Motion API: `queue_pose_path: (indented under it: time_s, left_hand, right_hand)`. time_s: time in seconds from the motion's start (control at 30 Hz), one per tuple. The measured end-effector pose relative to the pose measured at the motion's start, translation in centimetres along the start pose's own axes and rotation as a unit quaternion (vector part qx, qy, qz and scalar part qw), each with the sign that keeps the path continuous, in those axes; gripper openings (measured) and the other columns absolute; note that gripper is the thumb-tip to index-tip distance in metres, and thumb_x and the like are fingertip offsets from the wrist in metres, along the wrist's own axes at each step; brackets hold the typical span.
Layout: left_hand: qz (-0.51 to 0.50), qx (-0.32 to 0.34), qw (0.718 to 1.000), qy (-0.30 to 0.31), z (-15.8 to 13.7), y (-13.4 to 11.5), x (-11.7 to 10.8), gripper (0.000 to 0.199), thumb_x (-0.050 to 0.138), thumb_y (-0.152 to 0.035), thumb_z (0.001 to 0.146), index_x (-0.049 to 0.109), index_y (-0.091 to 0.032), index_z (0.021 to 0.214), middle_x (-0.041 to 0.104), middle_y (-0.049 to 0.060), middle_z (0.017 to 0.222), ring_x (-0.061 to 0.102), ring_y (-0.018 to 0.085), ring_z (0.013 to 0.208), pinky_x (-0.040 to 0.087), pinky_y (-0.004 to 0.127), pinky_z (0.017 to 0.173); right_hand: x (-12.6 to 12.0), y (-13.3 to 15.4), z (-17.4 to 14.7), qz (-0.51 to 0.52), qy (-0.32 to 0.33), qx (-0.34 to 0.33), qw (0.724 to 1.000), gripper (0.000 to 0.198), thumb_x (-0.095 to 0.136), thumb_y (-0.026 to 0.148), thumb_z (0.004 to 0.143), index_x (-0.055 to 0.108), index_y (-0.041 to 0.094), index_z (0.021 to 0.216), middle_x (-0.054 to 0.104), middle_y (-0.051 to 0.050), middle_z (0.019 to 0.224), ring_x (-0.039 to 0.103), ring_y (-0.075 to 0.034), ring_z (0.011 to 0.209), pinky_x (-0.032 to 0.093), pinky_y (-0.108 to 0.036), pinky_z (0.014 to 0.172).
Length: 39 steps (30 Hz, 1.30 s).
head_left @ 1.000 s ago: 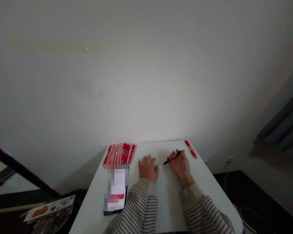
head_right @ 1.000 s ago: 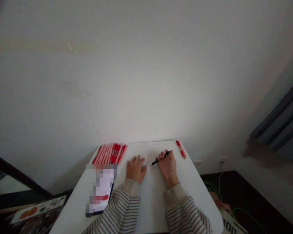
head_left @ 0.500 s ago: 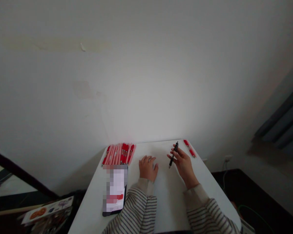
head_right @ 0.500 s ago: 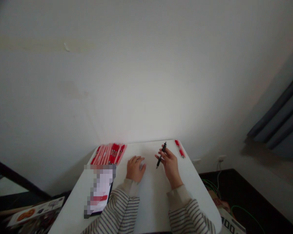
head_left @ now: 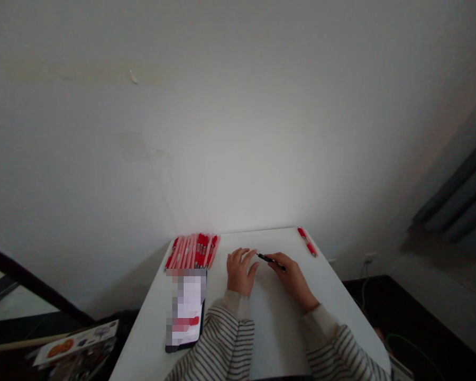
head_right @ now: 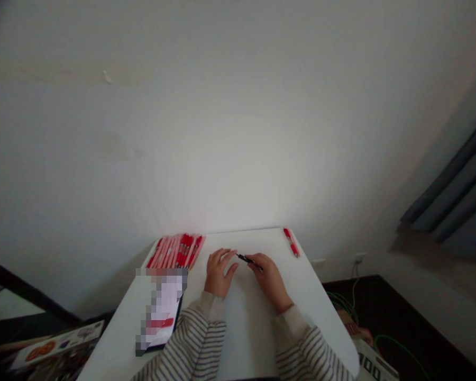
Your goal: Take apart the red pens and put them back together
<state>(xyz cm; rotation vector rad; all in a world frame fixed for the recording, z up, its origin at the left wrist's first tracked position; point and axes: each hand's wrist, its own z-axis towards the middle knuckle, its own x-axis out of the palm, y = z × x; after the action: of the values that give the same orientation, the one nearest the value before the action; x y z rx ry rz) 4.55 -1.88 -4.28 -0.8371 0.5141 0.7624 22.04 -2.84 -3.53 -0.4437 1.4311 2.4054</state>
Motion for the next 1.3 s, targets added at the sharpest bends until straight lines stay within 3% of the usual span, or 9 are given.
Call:
queue_pose_path:
  time_s: [0.27, 0.77, 1.03, 1.3]
  left_hand:
    - [0.014, 0.000, 1.000, -0.015, 0.0, 0.2, 0.2, 0.017, 0.057, -0.030, 0.082, 0.070, -0.030, 0.094, 0.059, 0.003, 0.114, 0.047, 0.022, 0.114, 0.035, 0.050, 0.103]
    - [-0.021, -0.071, 0.996, -0.042, 0.5, 0.9, 0.5, 0.014, 0.065, -0.023, 0.076, 0.072, -0.030, 0.086, 0.063, 0.003, 0.105, 0.053, 0.021, 0.104, 0.041, 0.045, 0.095]
    - [-0.006, -0.084, 0.996, -0.033, 0.6, 0.6, 0.2, 0.016, 0.064, -0.025, 0.077, 0.072, -0.031, 0.089, 0.061, 0.004, 0.110, 0.049, 0.023, 0.110, 0.032, 0.053, 0.103]
    - [0.020, -0.096, 0.995, -0.012, 1.1, 0.1, 0.9, 0.019, 0.062, -0.025, 0.078, 0.071, -0.033, 0.092, 0.057, 0.004, 0.117, 0.045, 0.025, 0.116, 0.022, 0.061, 0.107]
  right_hand:
    - [0.2, -0.4, -0.2, -0.057, 0.046, -0.024, 0.997, 0.023, 0.051, 0.028, 0.086, 0.068, 0.023, 0.102, 0.068, -0.005, 0.095, 0.060, -0.019, 0.090, 0.047, -0.036, 0.085]
    - [-3.0, -2.0, -2.0, -0.074, 0.030, 0.026, 0.996, 0.025, 0.051, 0.029, 0.086, 0.067, 0.022, 0.104, 0.064, -0.006, 0.099, 0.058, -0.019, 0.097, 0.046, -0.035, 0.089]
    - [-3.2, -2.1, -2.2, -0.099, 0.028, 0.021, 0.994, 0.024, 0.050, 0.028, 0.087, 0.068, 0.022, 0.101, 0.063, -0.006, 0.096, 0.057, -0.019, 0.094, 0.046, -0.035, 0.087]
    - [-2.9, -2.5, -2.5, -0.177, -0.027, 0.016, 0.984, 0.025, 0.051, 0.031, 0.086, 0.070, 0.025, 0.102, 0.062, -0.008, 0.091, 0.056, -0.022, 0.088, 0.045, -0.037, 0.082]
